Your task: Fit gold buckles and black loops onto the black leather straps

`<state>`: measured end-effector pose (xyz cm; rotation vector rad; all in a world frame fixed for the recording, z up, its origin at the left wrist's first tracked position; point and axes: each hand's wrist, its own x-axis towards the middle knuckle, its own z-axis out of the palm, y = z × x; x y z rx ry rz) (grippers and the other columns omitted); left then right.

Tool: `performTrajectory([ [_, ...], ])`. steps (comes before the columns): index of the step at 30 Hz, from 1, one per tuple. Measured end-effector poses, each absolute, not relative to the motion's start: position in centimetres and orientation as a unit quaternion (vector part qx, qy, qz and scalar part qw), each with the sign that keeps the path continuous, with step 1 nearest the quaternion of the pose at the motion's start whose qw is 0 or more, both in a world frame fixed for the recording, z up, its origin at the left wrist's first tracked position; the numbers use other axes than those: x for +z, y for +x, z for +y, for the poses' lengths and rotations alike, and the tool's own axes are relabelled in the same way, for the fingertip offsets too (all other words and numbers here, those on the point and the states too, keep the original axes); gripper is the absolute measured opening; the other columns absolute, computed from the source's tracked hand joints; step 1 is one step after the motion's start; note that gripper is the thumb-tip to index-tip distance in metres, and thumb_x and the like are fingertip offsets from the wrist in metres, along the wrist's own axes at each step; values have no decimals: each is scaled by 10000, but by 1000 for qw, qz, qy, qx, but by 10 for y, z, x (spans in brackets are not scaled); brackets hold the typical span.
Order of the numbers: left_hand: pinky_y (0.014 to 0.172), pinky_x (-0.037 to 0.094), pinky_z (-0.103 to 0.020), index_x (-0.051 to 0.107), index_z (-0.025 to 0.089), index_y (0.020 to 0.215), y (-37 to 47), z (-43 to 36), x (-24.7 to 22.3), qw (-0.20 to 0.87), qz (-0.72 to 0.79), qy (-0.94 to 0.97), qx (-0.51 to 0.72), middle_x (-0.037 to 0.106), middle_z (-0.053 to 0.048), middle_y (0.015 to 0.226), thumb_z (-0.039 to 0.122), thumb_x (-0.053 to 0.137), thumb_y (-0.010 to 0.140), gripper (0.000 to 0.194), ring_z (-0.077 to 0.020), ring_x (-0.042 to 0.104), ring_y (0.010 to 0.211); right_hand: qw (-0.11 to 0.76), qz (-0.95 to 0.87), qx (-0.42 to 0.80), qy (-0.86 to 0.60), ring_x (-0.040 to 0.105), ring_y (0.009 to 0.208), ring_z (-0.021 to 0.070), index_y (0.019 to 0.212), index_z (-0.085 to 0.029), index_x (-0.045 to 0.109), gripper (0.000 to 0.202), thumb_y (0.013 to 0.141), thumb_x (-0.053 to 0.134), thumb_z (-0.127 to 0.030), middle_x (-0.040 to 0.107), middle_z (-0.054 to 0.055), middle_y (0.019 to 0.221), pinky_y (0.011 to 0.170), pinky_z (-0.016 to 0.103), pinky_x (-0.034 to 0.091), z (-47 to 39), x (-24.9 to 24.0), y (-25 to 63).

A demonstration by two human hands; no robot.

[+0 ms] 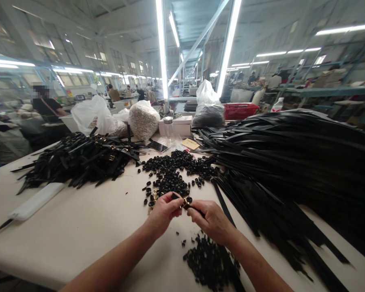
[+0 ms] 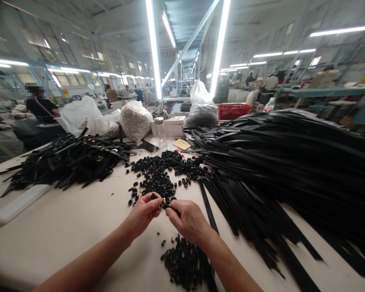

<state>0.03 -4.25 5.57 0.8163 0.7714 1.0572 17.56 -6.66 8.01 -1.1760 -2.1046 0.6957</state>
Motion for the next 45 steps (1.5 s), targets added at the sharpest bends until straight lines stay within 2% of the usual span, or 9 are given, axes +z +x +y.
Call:
performTrajectory([
  [6, 499, 433, -128, 602, 133, 747, 0, -37, 56, 720, 347, 277, 533, 584, 26, 689, 255, 854, 590, 321, -40, 509, 546, 327, -788, 237, -465, 496, 600, 134, 676, -192, 533, 260, 911, 432, -239, 573, -1, 648, 582, 245, 354, -65, 80, 176],
  [10, 525, 475, -116, 596, 130, 763, 6, -40, 53, 748, 344, 224, 521, 617, 14, 729, 193, 872, 548, 355, -39, 541, 567, 331, -783, 229, -474, 473, 587, 132, 663, -198, 496, 268, 918, 427, -242, 542, -9, 632, 576, 248, 341, -65, 74, 173],
  [15, 541, 477, -132, 601, 134, 770, 9, -43, 47, 765, 339, 215, 504, 640, -4, 759, 188, 869, 557, 346, -51, 559, 583, 335, -784, 222, -473, 469, 582, 132, 642, -200, 473, 278, 914, 430, -237, 532, -11, 624, 571, 252, 341, -64, 71, 172],
  [22, 586, 412, -194, 682, 131, 806, 6, -44, 43, 706, 371, 384, 466, 658, -39, 773, 282, 796, 670, 233, -107, 570, 666, 356, -771, 251, -465, 555, 650, 145, 796, -207, 591, 216, 937, 454, -295, 624, 9, 740, 585, 246, 393, -65, 67, 170],
  [25, 596, 400, -224, 689, 130, 765, 4, -44, 46, 641, 394, 459, 473, 633, -22, 673, 313, 765, 702, 207, -112, 529, 617, 369, -762, 239, -475, 540, 618, 139, 729, -204, 583, 237, 924, 482, -293, 610, 3, 687, 561, 244, 372, -65, 67, 169],
  [28, 574, 395, -235, 668, 133, 769, 4, -45, 49, 628, 386, 488, 467, 593, -2, 613, 340, 747, 724, 225, -109, 503, 561, 376, -757, 209, -492, 499, 567, 124, 661, -197, 555, 268, 904, 515, -302, 575, -10, 624, 547, 246, 338, -65, 69, 169],
  [36, 638, 465, -259, 680, 163, 1020, 3, -54, 58, 586, 346, 563, 470, 631, -43, 769, 391, 597, 856, 293, -138, 583, 643, 379, -738, 185, -527, 424, 500, 112, 575, -197, 490, 350, 876, 530, -370, 480, -27, 527, 505, 247, 287, -63, 75, 175],
  [41, 742, 487, -291, 681, 178, 1078, 0, -51, 62, 661, 329, 530, 417, 662, -90, 1009, 401, 707, 776, 377, -165, 602, 792, 374, -741, 285, -480, 441, 515, 107, 597, -187, 540, 324, 869, 543, -364, 522, -24, 552, 503, 233, 316, -63, 74, 179],
  [45, 713, 467, -258, 702, 150, 971, -4, -46, 60, 720, 318, 478, 389, 670, -58, 859, 345, 778, 715, 331, -126, 584, 719, 357, -748, 320, -459, 461, 537, 106, 632, -174, 581, 289, 870, 546, -334, 552, -22, 580, 514, 225, 327, -62, 74, 179],
])
